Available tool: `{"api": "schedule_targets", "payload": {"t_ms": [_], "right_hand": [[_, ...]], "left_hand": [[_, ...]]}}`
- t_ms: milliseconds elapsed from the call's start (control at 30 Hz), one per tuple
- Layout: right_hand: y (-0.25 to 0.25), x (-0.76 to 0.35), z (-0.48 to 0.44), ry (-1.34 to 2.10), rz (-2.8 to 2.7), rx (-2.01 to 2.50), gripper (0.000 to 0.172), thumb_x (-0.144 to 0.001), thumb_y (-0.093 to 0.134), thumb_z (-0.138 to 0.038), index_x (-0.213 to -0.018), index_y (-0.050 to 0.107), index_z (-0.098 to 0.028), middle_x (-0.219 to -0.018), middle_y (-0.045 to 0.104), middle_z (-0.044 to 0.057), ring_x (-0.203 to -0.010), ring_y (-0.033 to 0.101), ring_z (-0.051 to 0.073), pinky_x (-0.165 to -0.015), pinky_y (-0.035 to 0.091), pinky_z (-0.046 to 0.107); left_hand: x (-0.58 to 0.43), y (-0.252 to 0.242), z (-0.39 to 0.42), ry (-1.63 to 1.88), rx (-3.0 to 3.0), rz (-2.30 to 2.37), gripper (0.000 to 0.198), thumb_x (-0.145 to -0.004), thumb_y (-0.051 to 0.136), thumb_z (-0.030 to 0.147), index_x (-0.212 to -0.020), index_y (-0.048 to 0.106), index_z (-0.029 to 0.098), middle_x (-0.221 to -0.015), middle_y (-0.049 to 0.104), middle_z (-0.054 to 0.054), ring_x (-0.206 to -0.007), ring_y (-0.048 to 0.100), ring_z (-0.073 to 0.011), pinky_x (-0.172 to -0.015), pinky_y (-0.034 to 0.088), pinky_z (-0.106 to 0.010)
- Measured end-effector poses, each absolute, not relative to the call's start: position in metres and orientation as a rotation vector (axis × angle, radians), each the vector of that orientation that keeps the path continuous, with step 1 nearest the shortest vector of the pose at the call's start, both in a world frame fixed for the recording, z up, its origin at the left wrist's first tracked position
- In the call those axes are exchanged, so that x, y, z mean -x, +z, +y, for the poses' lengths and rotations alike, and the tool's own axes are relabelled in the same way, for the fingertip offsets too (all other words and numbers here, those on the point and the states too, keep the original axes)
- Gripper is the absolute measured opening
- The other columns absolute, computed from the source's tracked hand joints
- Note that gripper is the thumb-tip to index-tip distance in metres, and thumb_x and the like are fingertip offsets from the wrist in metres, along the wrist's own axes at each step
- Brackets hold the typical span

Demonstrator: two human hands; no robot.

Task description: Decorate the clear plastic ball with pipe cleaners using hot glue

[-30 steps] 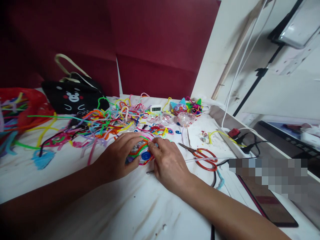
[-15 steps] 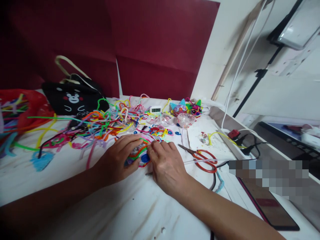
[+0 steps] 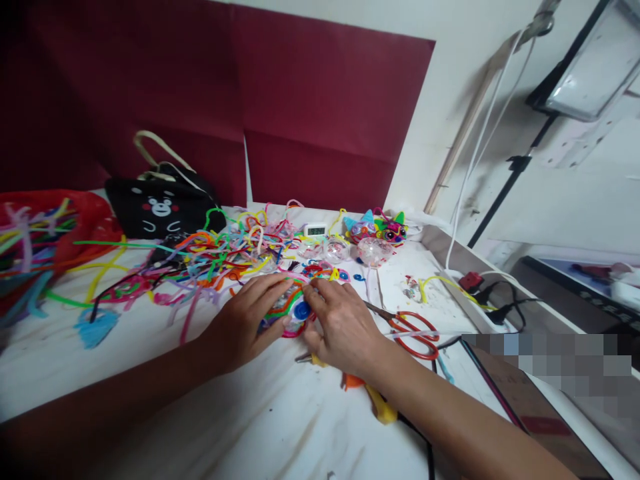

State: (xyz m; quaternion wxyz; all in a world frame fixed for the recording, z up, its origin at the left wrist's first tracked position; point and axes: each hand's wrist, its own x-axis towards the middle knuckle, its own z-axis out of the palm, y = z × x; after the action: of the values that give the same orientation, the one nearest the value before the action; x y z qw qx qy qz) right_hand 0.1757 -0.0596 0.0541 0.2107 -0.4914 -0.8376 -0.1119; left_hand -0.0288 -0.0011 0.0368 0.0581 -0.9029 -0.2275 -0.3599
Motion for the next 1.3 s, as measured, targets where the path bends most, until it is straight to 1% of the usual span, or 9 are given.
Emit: {"api": "schedule_targets", "payload": {"t_ms": [67, 200, 267, 400, 533, 733, 900, 1067, 1300], "right_hand": [[0.056, -0.178, -0.059, -0.284, -2.339, 1.366, 0.050, -0.084, 0.057, -0.027, -0.130, 0.058, -0.009, -0.124, 0.060, 0.017, -0.107, 0.059, 0.030, -0.091, 0.048, 0.046], [0.056, -0.180, -0.057, -0.289, -2.315, 1.337, 0.059, -0.086, 0.061, -0.053, -0.127, 0.060, -0.010, -0.122, 0.062, 0.018, -0.108, 0.060, 0.032, -0.091, 0.049, 0.046], [0.054, -0.180, -0.056, -0.305, -2.293, 1.339, 0.065, -0.086, 0.059, -0.060, -0.128, 0.059, -0.011, -0.121, 0.063, 0.019, -0.109, 0.060, 0.032, -0.091, 0.048, 0.047], [0.048, -0.182, -0.054, -0.300, -2.283, 1.367, 0.063, -0.088, 0.058, -0.058, -0.131, 0.058, -0.013, -0.120, 0.063, 0.018, -0.110, 0.060, 0.031, -0.090, 0.048, 0.047], [0.044, -0.185, -0.051, -0.321, -2.268, 1.367, 0.060, -0.090, 0.057, -0.055, -0.130, 0.058, -0.012, -0.122, 0.063, 0.019, -0.110, 0.060, 0.032, -0.091, 0.048, 0.049], [0.039, -0.188, -0.048, -0.361, -2.234, 1.299, 0.058, -0.090, 0.058, -0.054, -0.130, 0.058, -0.012, -0.117, 0.066, 0.017, -0.105, 0.063, 0.030, -0.088, 0.051, 0.046], [0.036, -0.190, -0.048, -0.417, -2.210, 1.266, 0.058, -0.089, 0.060, -0.053, -0.129, 0.060, -0.012, -0.120, 0.066, 0.018, -0.107, 0.063, 0.030, -0.090, 0.051, 0.047], [0.036, -0.191, -0.049, -0.417, -2.205, 1.276, 0.054, -0.089, 0.061, -0.051, -0.127, 0.061, -0.014, -0.119, 0.067, 0.017, -0.106, 0.064, 0.030, -0.089, 0.052, 0.047], [0.036, -0.194, -0.050, -0.409, -2.208, 1.262, 0.052, -0.090, 0.057, -0.052, -0.127, 0.062, -0.015, -0.117, 0.067, 0.017, -0.103, 0.065, 0.030, -0.085, 0.053, 0.045]], "left_hand": [[0.029, 0.036, -0.001, -1.086, 2.765, -0.686, 0.045, -0.088, 0.055, 0.021, -0.130, 0.052, 0.006, -0.131, 0.058, -0.022, -0.125, 0.054, -0.0317, -0.105, 0.049, -0.049], [0.029, 0.036, -0.002, -1.123, 2.779, -0.675, 0.049, -0.089, 0.053, 0.021, -0.135, 0.047, 0.005, -0.135, 0.056, -0.022, -0.129, 0.052, -0.0312, -0.109, 0.046, -0.049], [0.029, 0.035, -0.003, -1.143, 2.788, -0.698, 0.052, -0.090, 0.052, 0.022, -0.139, 0.043, 0.007, -0.137, 0.055, -0.022, -0.131, 0.051, -0.0305, -0.110, 0.045, -0.049], [0.028, 0.032, -0.002, -1.229, 2.828, -0.798, 0.058, -0.091, 0.053, 0.025, -0.145, 0.036, 0.012, -0.142, 0.053, -0.020, -0.133, 0.050, -0.0287, -0.111, 0.045, -0.047], [0.029, 0.030, 0.002, -1.389, 2.860, -0.853, 0.057, -0.091, 0.052, 0.023, -0.145, 0.036, 0.011, -0.142, 0.053, -0.020, -0.134, 0.051, -0.0266, -0.111, 0.046, -0.044], [0.031, 0.030, 0.017, -1.717, 2.936, -1.051, 0.045, -0.095, 0.041, 0.019, -0.140, 0.045, 0.015, -0.128, 0.066, -0.014, -0.120, 0.064, -0.0210, -0.105, 0.051, -0.039], [0.031, 0.028, 0.026, -1.940, 2.987, -1.152, 0.046, -0.090, 0.047, 0.018, -0.136, 0.050, 0.017, -0.120, 0.070, -0.010, -0.112, 0.068, -0.0204, -0.103, 0.053, -0.038], [0.030, 0.026, 0.030, -2.110, 3.075, -1.175, 0.046, -0.087, 0.053, 0.020, -0.133, 0.053, 0.015, -0.119, 0.070, -0.011, -0.114, 0.068, -0.0210, -0.103, 0.054, -0.037], [0.030, 0.026, 0.033, -2.204, 3.040, -1.215, 0.033, -0.087, 0.057, 0.023, -0.119, 0.058, 0.016, -0.113, 0.072, -0.011, -0.110, 0.069, -0.0218, -0.101, 0.055, -0.039]]}}
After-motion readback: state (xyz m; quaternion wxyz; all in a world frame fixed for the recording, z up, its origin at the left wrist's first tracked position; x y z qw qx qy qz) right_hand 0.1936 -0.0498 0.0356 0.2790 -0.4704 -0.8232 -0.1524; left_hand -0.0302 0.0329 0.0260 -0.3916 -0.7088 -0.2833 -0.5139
